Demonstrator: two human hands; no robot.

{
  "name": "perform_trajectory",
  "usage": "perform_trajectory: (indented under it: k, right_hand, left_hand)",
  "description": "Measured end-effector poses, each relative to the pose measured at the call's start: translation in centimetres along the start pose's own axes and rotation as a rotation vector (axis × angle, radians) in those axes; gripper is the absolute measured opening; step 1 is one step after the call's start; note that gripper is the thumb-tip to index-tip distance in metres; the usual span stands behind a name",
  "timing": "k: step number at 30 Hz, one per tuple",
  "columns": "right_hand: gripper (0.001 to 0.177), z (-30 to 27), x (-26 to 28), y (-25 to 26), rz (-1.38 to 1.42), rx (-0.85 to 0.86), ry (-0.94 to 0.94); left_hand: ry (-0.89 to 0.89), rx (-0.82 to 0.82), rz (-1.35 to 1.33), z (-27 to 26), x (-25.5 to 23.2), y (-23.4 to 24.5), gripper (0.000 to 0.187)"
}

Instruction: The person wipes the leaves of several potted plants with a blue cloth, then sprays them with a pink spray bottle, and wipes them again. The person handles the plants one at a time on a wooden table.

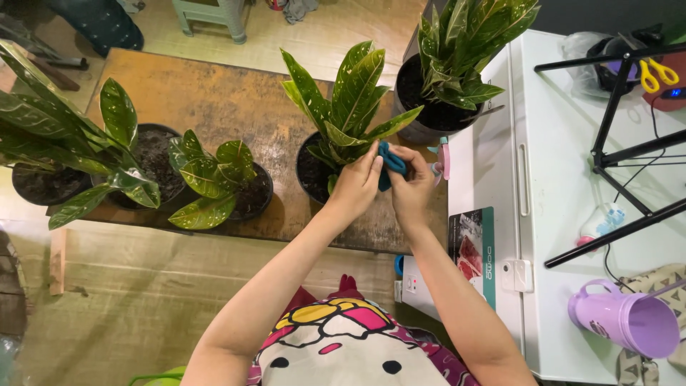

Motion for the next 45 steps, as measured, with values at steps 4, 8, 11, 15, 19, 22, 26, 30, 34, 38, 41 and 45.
perform_trajectory:
  k: [4, 8, 11, 15, 19, 22, 26, 30, 34, 38, 41, 45]
  right_hand:
    - [0.023, -1.1, -0.6, -0.2, -0.029, 0.013, -0.011]
    - [0.023, -0.4, -0.6, -0.2, -0.04, 0.025, 0.012]
    - [0.022, 0.1, 0.4, -0.3, -0.037, 0.039, 0.04]
    - [0.024, -0.5, 2.7, -1.0, -0.027, 0.066, 0.086]
    - [0.026, -1.3, 1.9, -0.7, -0.039, 0.073, 0.123]
    - [0.027, -1.1, -0.1, -0.4, -0.048, 0.063, 0.147]
    - [0.031, -0.6, -2.5, -0.1, -0.05, 0.068, 0.007]
    - [0.033, 0.3, -3.1, 0.0, -0.001, 0.029, -0.045]
    - [0.034, 0.6, -3.3, -0.3, -0.027, 0.02, -0.055]
    - [0.03, -0.4, -4.1, 0.0, -0.072, 0.05, -0.068]
    - [0.028, -0.9, -3.9, 1.1, -0.118, 0.055, -0.073]
    - [0.032, -1.6, -2.8, 4.1, -0.241, -0.013, -0.204]
  left_hand:
    - [-0.003, -0.014, 0.005, 0.1, 0.2, 0.0, 0.05]
    - [-0.019, -0.008, 0.014, 0.1, 0.4, 0.2, 0.049]
    - [-0.009, 0.01, 0.019, 0.0, -0.7, 0.6, 0.05]
    - [0.084, 0.055, -0.041, -0.5, -2.8, 1.6, 0.063]
    - [0.138, 0.088, -0.061, 0.3, -0.7, 1.1, 0.074]
    - [0.15, 0.1, -0.041, 0.2, -1.2, 1.2, 0.071]
    - [0.157, 0.11, -0.067, -0.1, -2.5, 1.5, 0.075]
    - [0.146, 0.095, -0.08, -0.2, -2.5, 1.4, 0.074]
    - [0.127, 0.086, -0.083, -0.2, -2.3, 1.4, 0.072]
    - [0.075, 0.086, -0.092, -0.4, -2.5, 1.5, 0.063]
    - [-0.105, 0.028, -0.059, -1.1, -3.4, 2.5, 0.035]
    - [-0.126, -0.146, -0.001, -4.6, -5.3, 7.4, 0.015]
Point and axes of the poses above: each hand's wrist, its own z-axis towards the middle knuckle, its own y-axis out of the back of the hand, x = y × z, the point moved 6 cm from there along z, towards the middle knuckle, and after that the axes turned 3 degrees about -z, right-handed, at the moved point
